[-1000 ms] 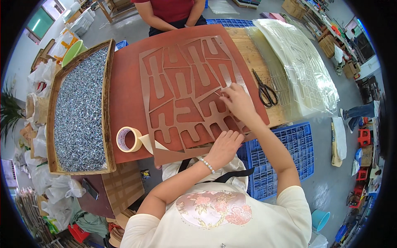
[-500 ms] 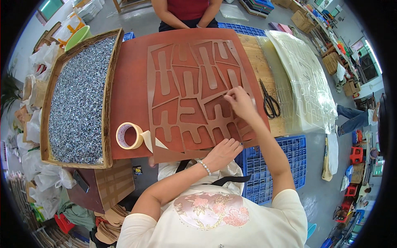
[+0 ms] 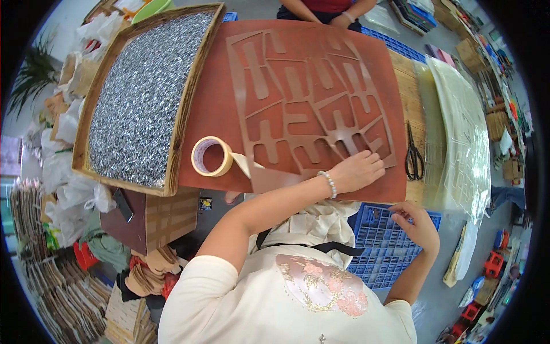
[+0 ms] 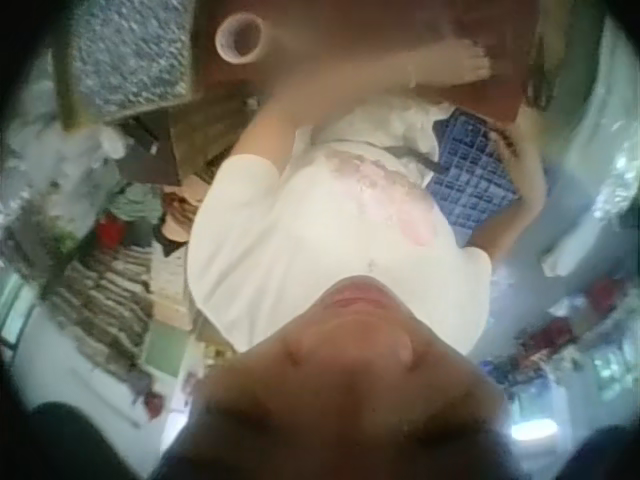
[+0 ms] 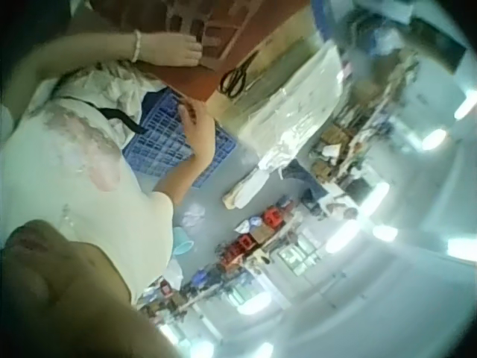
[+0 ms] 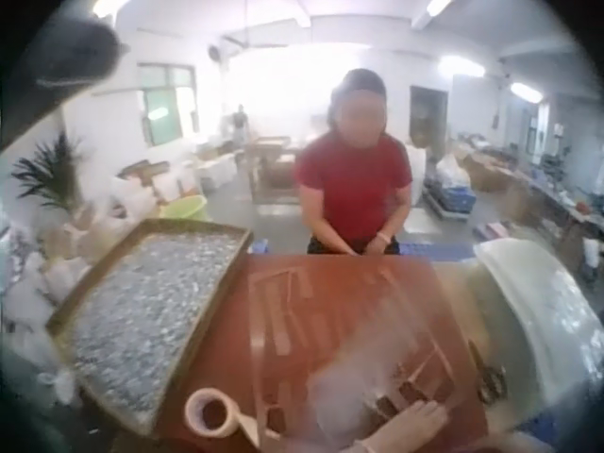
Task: Applying masking tape to a shoe component and trimming the excess with scissors.
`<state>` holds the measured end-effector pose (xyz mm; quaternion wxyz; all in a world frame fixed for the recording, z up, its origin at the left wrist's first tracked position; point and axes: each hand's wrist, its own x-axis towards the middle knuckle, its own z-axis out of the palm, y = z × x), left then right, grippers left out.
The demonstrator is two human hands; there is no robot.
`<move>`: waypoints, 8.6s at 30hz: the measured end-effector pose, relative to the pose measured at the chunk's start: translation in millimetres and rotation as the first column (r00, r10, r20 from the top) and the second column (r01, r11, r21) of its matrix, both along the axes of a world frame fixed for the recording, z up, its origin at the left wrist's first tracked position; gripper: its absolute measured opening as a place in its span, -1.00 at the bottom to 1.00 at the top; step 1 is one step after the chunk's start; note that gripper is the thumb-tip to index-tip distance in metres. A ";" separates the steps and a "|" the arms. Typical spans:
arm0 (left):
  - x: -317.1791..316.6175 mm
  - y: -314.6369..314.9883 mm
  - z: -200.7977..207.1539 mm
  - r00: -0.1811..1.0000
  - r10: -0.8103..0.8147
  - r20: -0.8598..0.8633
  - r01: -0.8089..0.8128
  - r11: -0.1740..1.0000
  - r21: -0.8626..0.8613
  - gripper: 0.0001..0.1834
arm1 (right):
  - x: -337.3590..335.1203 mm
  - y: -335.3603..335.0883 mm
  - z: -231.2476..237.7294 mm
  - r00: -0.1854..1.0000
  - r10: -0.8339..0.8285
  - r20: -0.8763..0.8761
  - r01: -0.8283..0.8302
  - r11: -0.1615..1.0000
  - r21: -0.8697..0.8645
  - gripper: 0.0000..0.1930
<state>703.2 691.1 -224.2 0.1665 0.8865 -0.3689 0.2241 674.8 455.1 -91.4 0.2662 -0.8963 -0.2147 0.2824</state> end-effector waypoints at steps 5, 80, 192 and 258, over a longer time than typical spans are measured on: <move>16.6 -4.4 -2.5 0.999 0.016 0.029 -0.017 0.999 0.030 -0.80 | -0.5 36.4 -11.1 0.999 0.008 0.039 -0.014 0.988 0.152 -0.78; -152.8 168.8 58.4 0.750 0.587 -0.304 -0.535 0.809 0.244 -0.71 | -24.4 132.0 -132.5 0.719 -0.424 -0.551 0.682 0.278 0.676 -0.82; -138.2 222.8 98.2 0.377 0.798 -0.470 -0.657 0.589 0.472 -0.49 | 37.8 14.9 -138.1 0.424 -0.863 0.277 0.600 0.496 0.628 -0.85; -119.9 229.1 94.0 0.497 0.810 -0.310 -0.523 0.565 0.638 -0.63 | 33.4 -1.0 -153.1 0.452 -0.881 0.142 0.703 0.449 0.552 -0.78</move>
